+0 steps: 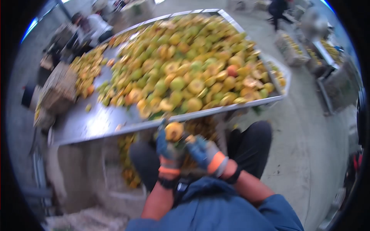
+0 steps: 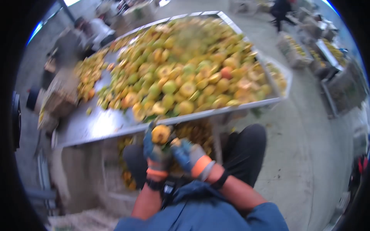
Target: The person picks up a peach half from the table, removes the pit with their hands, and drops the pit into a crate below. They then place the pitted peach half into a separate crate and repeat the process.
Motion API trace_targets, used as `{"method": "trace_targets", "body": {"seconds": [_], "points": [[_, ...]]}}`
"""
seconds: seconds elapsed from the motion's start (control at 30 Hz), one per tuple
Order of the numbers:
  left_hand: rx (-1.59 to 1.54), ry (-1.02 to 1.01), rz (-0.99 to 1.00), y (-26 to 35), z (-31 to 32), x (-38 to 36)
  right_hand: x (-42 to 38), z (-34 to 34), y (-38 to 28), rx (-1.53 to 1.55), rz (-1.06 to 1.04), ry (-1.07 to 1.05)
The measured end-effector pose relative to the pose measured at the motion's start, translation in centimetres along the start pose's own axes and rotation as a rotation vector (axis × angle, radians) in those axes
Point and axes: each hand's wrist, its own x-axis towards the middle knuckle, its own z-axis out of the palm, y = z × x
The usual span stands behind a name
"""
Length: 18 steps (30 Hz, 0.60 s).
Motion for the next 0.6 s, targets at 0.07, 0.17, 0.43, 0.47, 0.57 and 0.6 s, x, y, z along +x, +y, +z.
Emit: {"method": "trace_targets", "body": {"seconds": [0.07, 0.17, 0.43, 0.47, 0.57, 0.6], "points": [[-0.289, 0.037, -0.089, -2.2, 0.6, -0.5, 0.4, 0.0, -1.6, -0.037, 0.132, -0.019], [-0.320, -0.009, -0.151, -0.1, 0.4, -0.8, 0.6, 0.3, -2.2, -0.085, 0.120, -0.059], [-0.432, 0.028, -0.253, -0.3, 0.3, -1.3, 0.6, 1.2, -1.9, -0.041, 0.102, -0.027], [-0.435, 0.024, -0.255, -1.0, 0.4, -1.7, 0.6, 1.2, -1.9, -0.044, 0.106, -0.023], [-0.210, 0.012, -0.082, -2.4, 0.2, -2.1, 0.4, 1.7, -1.3, -0.036, 0.175, -0.041], [-0.202, 0.010, -0.079, -1.6, 0.2, -1.9, 0.2, 1.8, -0.8, -0.036, 0.143, -0.055]]}}
